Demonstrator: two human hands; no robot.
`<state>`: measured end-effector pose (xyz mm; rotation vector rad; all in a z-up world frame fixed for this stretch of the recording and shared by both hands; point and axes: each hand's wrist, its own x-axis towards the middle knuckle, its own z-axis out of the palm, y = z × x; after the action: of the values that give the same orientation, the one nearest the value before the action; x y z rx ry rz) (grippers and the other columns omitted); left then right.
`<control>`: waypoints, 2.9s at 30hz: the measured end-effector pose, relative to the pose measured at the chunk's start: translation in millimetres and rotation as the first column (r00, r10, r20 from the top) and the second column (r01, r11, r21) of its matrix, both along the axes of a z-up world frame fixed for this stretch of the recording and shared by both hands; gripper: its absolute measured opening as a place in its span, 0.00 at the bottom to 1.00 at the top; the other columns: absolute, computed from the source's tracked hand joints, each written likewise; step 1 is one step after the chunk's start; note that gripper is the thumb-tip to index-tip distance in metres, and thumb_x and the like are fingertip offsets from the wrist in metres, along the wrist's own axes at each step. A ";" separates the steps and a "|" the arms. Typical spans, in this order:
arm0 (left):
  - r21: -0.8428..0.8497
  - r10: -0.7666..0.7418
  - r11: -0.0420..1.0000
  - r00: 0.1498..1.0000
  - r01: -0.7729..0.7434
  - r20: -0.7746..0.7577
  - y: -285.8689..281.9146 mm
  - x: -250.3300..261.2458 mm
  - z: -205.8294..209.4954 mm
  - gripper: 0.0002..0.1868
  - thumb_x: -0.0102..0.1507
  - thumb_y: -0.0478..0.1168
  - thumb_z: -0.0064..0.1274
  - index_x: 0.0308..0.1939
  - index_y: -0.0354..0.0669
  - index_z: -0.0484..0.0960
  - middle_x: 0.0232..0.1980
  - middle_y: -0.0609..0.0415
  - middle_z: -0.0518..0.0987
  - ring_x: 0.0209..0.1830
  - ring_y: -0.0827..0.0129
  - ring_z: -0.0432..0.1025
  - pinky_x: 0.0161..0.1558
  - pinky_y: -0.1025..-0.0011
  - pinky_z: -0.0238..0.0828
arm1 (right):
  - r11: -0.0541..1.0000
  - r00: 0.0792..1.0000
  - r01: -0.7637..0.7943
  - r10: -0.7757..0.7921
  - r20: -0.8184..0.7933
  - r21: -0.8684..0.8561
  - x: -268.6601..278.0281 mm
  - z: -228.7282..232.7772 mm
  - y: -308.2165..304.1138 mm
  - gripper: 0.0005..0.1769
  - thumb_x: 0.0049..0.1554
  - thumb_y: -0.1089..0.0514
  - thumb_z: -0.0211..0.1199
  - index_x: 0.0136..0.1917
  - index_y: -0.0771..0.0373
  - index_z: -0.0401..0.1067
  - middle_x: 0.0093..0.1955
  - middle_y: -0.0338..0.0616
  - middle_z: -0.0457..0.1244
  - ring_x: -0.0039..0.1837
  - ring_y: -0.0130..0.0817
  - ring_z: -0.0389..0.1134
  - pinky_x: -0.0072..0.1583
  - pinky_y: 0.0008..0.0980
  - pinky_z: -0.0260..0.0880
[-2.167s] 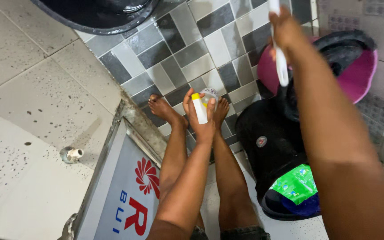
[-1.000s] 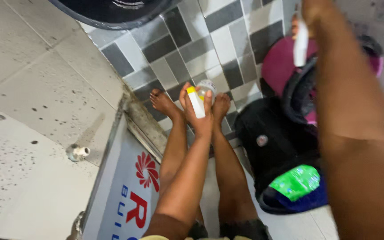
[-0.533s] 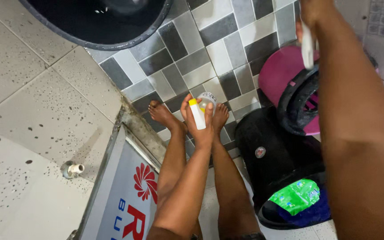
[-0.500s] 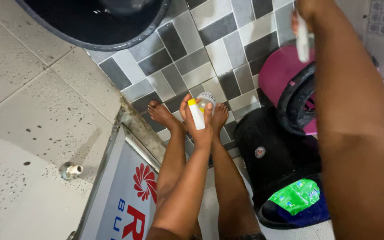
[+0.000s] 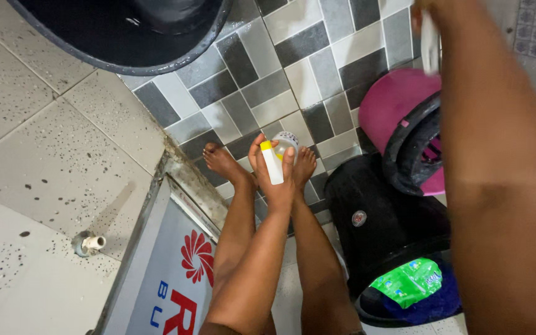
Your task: The person cleans a tiled bathroom floor using a long-handled brush and a spray bottle. They scrub the floor, scoop water from a bucket with a red scoop, and pour it onto the floor and into the toilet bowl.
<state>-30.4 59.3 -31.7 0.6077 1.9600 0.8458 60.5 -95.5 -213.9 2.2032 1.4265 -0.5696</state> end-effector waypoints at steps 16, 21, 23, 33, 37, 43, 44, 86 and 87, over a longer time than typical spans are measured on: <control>-0.003 0.103 0.995 0.986 -0.104 0.131 -12.8 2.0 4.5 0.28 0.67 0.41 0.61 0.66 0.33 0.70 0.68 0.50 0.65 0.61 0.65 0.70 0.60 0.69 0.71 | 0.287 0.159 0.949 -0.791 -0.591 -0.129 75.5 37.7 176.5 0.25 0.67 0.38 0.46 0.45 0.64 0.59 0.31 0.47 0.55 0.29 0.42 0.57 0.30 0.41 0.57; -0.016 0.114 0.993 0.985 -0.113 0.125 -39.7 -7.3 -11.5 0.33 0.67 0.40 0.62 0.71 0.33 0.66 0.66 0.48 0.67 0.63 0.64 0.68 0.64 0.67 0.66 | 0.212 0.026 0.947 -0.798 -0.602 -0.240 9.4 70.8 135.5 0.30 0.67 0.36 0.45 0.39 0.64 0.59 0.19 0.46 0.52 0.17 0.39 0.56 0.19 0.38 0.57; -0.040 0.152 0.988 0.975 -0.147 0.159 -44.6 -21.2 -25.8 0.35 0.66 0.41 0.62 0.71 0.33 0.63 0.65 0.49 0.66 0.63 0.65 0.68 0.62 0.67 0.68 | 0.274 0.096 0.927 -0.834 -0.544 -0.257 -16.7 99.0 104.1 0.24 0.67 0.38 0.45 0.41 0.60 0.57 0.20 0.43 0.52 0.18 0.34 0.54 0.20 0.35 0.54; 0.046 0.120 0.991 0.991 -0.123 0.063 -29.0 -44.5 4.4 0.30 0.69 0.39 0.58 0.70 0.31 0.65 0.71 0.47 0.62 0.65 0.60 0.67 0.65 0.61 0.67 | 0.056 -0.106 0.962 -0.824 -0.557 -0.265 70.7 58.9 180.3 0.28 0.64 0.30 0.48 0.40 0.54 0.56 0.29 0.41 0.49 0.27 0.36 0.52 0.29 0.38 0.52; 0.134 0.152 0.978 0.987 -0.157 0.050 -27.1 -68.6 31.3 0.28 0.69 0.39 0.58 0.68 0.33 0.65 0.73 0.47 0.60 0.71 0.59 0.62 0.72 0.60 0.59 | 0.555 0.429 0.826 -0.730 -0.532 -0.096 8.7 94.0 100.6 0.31 0.65 0.35 0.48 0.58 0.69 0.55 0.52 0.60 0.51 0.53 0.53 0.50 0.54 0.47 0.45; 0.202 0.125 0.967 0.981 -0.154 0.150 2.5 -111.8 126.0 0.22 0.70 0.39 0.58 0.63 0.34 0.68 0.73 0.47 0.61 0.77 0.59 0.61 0.77 0.61 0.56 | 0.969 0.914 0.127 -0.032 -0.404 0.212 -52.2 122.9 -9.6 0.47 0.65 0.41 0.50 0.77 0.85 0.43 0.79 0.77 0.43 0.81 0.66 0.39 0.79 0.54 0.30; 0.180 0.125 0.972 0.980 -0.152 0.155 6.2 -119.2 138.4 0.25 0.69 0.40 0.58 0.66 0.34 0.67 0.72 0.47 0.61 0.75 0.59 0.61 0.76 0.61 0.57 | 0.971 0.879 0.149 -0.042 -0.476 0.189 -49.6 124.2 -8.7 0.51 0.64 0.41 0.51 0.78 0.86 0.38 0.81 0.76 0.38 0.82 0.65 0.34 0.79 0.53 0.25; 0.055 -0.413 0.881 0.821 0.469 -0.394 68.8 -127.4 298.5 0.28 0.61 0.57 0.64 0.56 0.42 0.80 0.54 0.47 0.80 0.55 0.50 0.74 0.59 0.52 0.62 | 0.405 -0.243 0.581 -0.742 -0.625 -0.706 -87.2 328.1 244.8 0.24 0.64 0.42 0.57 0.66 0.58 0.74 0.50 0.46 0.68 0.44 0.34 0.68 0.46 0.33 0.71; 0.043 -0.443 0.870 0.816 0.492 -0.372 77.1 -130.2 290.9 0.29 0.61 0.58 0.63 0.57 0.42 0.79 0.52 0.46 0.80 0.53 0.49 0.73 0.56 0.54 0.66 | 0.392 -0.252 0.592 -0.740 -0.624 -0.704 -90.1 323.9 245.6 0.25 0.65 0.40 0.56 0.65 0.57 0.76 0.50 0.45 0.68 0.44 0.32 0.67 0.46 0.32 0.70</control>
<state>-160.5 136.4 259.2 1.3446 1.9359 0.5845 -29.6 150.2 110.0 2.3396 -0.0268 -2.7150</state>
